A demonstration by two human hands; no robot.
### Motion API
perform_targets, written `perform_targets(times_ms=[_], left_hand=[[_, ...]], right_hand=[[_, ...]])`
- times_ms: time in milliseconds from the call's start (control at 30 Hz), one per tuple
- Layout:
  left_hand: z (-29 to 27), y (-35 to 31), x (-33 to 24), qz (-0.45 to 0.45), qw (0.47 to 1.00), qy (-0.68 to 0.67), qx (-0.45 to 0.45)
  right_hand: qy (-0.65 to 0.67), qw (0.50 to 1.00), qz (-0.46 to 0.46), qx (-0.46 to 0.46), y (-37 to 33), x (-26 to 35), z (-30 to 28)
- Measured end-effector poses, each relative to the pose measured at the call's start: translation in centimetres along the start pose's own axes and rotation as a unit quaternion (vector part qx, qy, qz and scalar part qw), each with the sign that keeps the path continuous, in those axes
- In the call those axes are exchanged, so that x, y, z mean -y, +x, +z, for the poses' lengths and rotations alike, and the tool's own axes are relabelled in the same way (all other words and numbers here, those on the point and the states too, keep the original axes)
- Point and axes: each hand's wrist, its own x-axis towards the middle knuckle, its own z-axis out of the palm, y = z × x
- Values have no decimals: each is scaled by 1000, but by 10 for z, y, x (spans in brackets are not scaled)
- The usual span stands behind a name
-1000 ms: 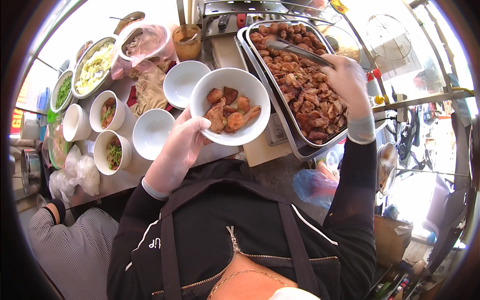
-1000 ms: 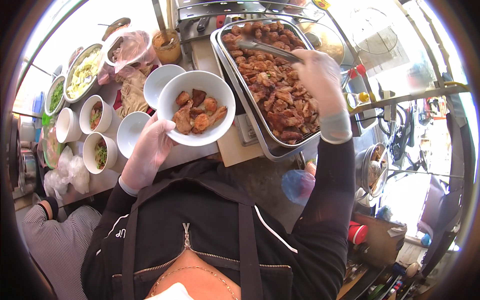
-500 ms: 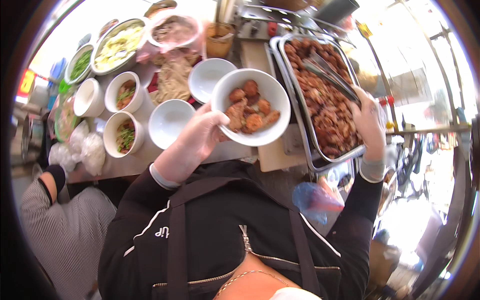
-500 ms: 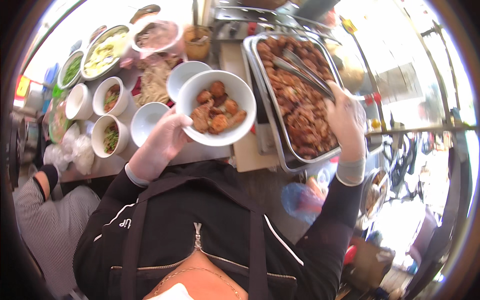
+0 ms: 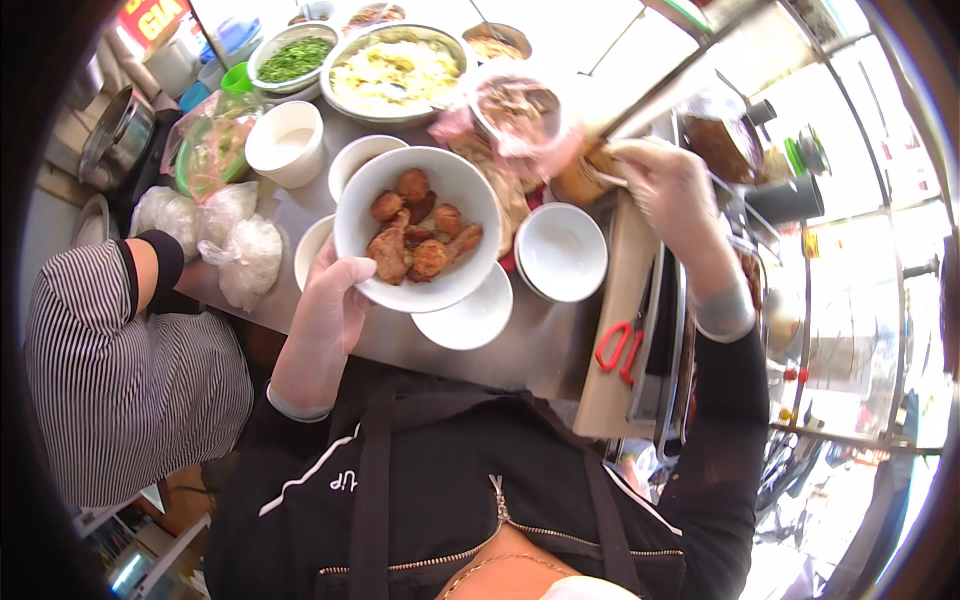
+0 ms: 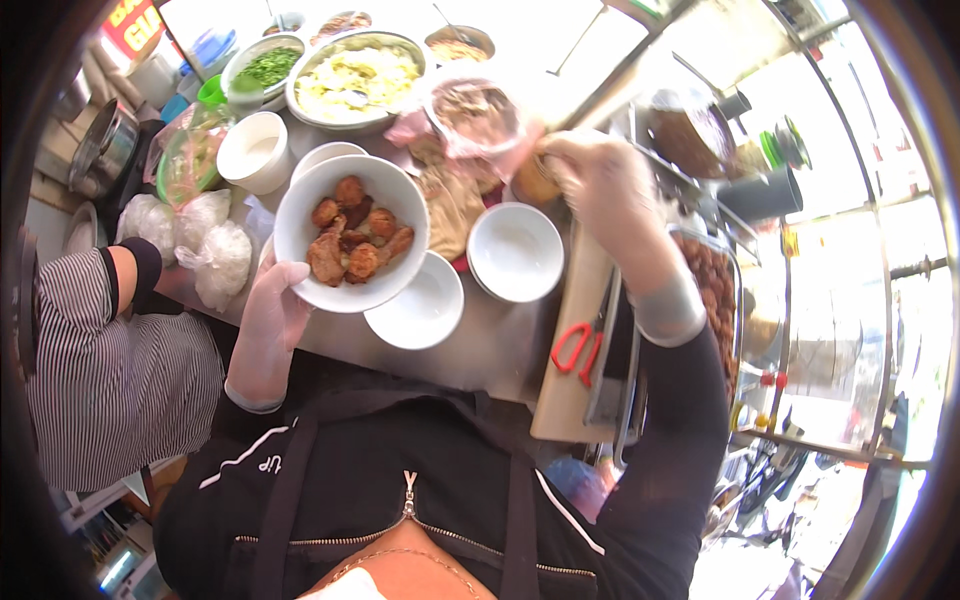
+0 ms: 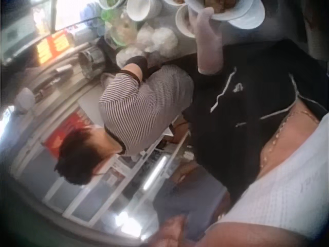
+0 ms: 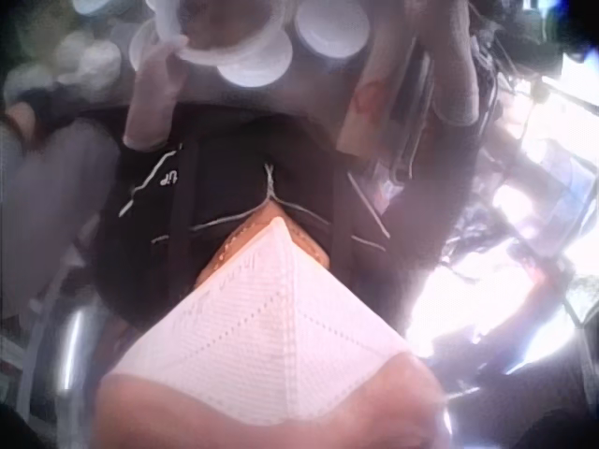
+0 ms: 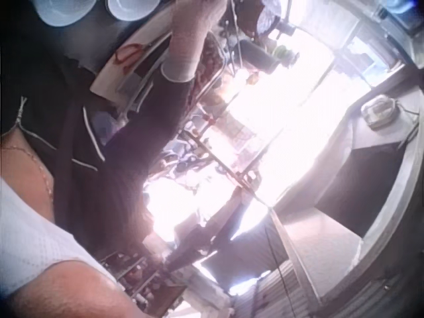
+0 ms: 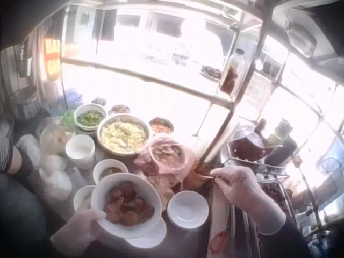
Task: The person assembles multiple food orders at a street food stall. They scoop fried items from a fryer, add cooked meat and chopped greens to bowls, and arrange the finished orders on the counter.
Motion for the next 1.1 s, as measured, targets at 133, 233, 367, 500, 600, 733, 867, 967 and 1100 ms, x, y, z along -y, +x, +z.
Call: perform_targets(times_ms=[133, 233, 367, 500, 600, 733, 867, 967, 1100], left_hand=[[-39, 12, -30, 46, 994, -43, -84], [-65, 18, -47, 77, 985, -64, -140], [-97, 24, -65, 119, 974, -56, -184], [-132, 29, -64, 138, 962, -107, -209], [-147, 34, -61, 156, 957, -126, -209], [-152, 38, -67, 171, 956, -125, -201], [-153, 49, -71, 163, 957, -124, -205], [-150, 55, -78, 159, 958, -126, -205], [-144, 73, -85, 157, 959, -135, -196]], right_hand=[[91, 994, -47, -25, 127, 18, 106], [94, 989, -103, -55, 215, 44, 187], [84, 987, -125, -54, 314, 99, 270], [19, 994, -109, -19, 394, 148, 333], [-69, 995, -67, 12, 434, 156, 364], [-115, 989, -66, 61, 452, 161, 390], [-110, 992, -43, 38, 461, 158, 397], [50, 998, -20, -17, 463, 156, 386], [47, 999, -23, 0, 466, 140, 385]])
